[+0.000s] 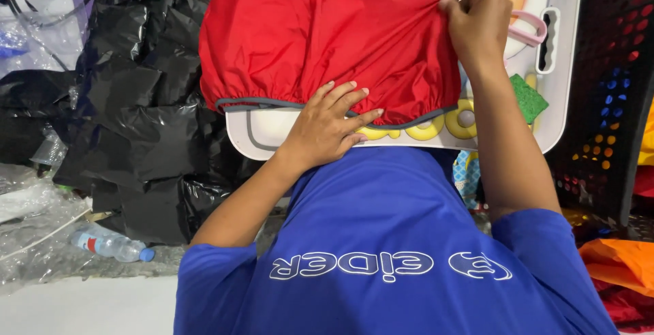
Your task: The person cleans a red cloth with a small green tool by hand, then folds it and places it inside a clear plastic bag and then into a black mailing envelope.
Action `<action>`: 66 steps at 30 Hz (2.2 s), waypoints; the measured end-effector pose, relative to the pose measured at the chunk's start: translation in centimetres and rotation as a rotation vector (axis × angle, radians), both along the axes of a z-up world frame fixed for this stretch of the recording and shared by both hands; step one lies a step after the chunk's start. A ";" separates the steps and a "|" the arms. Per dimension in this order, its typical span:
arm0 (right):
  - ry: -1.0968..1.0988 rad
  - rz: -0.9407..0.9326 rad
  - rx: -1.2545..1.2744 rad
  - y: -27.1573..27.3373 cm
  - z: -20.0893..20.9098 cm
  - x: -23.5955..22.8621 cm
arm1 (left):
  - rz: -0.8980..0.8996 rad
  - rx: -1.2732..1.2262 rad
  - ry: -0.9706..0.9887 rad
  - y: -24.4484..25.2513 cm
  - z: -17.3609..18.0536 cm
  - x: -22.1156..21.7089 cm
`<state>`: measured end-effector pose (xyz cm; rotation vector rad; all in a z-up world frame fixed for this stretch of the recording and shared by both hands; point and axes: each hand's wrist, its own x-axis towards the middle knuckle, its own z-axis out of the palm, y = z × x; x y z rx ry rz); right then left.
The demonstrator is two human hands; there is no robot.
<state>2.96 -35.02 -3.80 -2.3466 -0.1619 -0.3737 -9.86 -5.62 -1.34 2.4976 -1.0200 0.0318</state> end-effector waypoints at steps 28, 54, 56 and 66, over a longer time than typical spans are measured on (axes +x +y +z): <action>-0.211 -0.088 -0.569 -4.4 6.3 -14.5 | 0.001 0.117 0.000 -0.6 -0.5 -0.2; -0.611 0.293 -0.619 4.2 5.6 -1.9 | -0.128 -0.061 0.029 -3.6 -1.0 0.3; -0.612 0.369 -0.588 5.3 6.0 -2.8 | -0.131 -0.082 0.037 -3.6 -1.1 -0.1; -0.467 0.299 -0.577 4.8 3.0 -0.1 | -0.161 -0.448 0.126 -1.6 1.2 -0.3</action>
